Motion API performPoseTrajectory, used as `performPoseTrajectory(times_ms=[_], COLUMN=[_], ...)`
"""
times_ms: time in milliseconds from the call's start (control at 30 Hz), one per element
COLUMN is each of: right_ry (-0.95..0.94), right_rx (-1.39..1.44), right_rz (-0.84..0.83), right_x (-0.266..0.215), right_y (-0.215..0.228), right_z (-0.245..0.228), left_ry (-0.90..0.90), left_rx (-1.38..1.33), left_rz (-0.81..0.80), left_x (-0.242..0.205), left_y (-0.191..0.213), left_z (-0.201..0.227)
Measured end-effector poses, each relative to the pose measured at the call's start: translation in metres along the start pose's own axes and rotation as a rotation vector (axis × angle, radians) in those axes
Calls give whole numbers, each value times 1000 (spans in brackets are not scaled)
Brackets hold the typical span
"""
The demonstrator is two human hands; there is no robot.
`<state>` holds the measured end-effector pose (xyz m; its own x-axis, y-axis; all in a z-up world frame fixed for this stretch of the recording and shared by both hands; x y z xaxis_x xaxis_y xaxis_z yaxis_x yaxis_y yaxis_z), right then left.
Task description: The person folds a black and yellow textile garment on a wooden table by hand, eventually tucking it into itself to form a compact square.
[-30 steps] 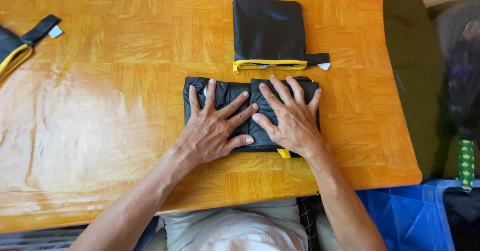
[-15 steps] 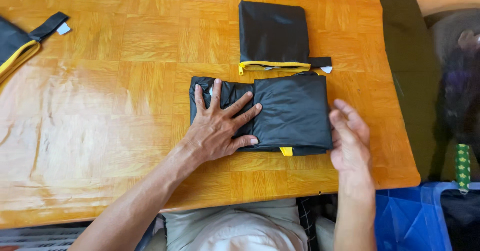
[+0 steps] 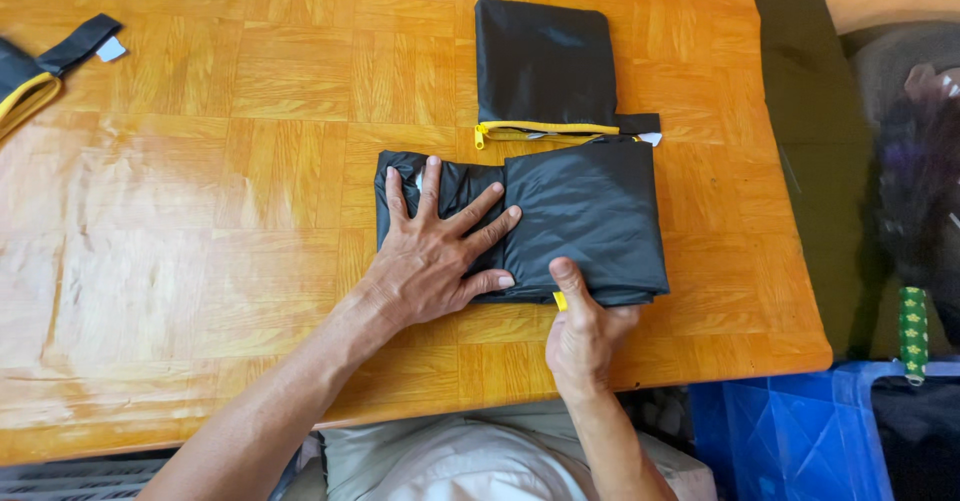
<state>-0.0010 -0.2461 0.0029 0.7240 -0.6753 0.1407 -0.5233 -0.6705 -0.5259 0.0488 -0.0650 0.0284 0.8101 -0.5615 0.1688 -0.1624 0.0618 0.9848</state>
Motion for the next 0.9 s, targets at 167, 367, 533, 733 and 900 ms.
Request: performPoseTrajectory(times_ms=[167,367,533,733,900], right_ry=[57,302,494,549,90], right_rx=[-329,-642,-723,-583,-503], right_rz=[-40,-150,-378,-753,-1130], right_x=[-15,-20,-19,-17,20], right_y=[-5,4,-27,-50,-59], right_z=[6,7,-22,-33,-48], left_ry=[-8,-35,-34,-2,-69], left_rx=[-22,-19,21,-2,-43], left_rz=[-18,-29,-4,79,117], left_x=[1,4,5,-1,-6], left_y=[1,1,0,-11,-47], left_z=[0,4,5,1,-1])
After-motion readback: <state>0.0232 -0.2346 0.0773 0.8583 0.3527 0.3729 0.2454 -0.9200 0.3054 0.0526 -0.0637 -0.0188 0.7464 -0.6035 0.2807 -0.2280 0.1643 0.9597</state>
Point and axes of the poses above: each hand's wrist, its own x-axis towards the middle knuckle, its own y-axis out of the back of the hand, z = x × y, the point moved 1 cm from there along x, towards the middle knuckle, and after that the axes turned 14 degrees about x, right-handed, at the moved point
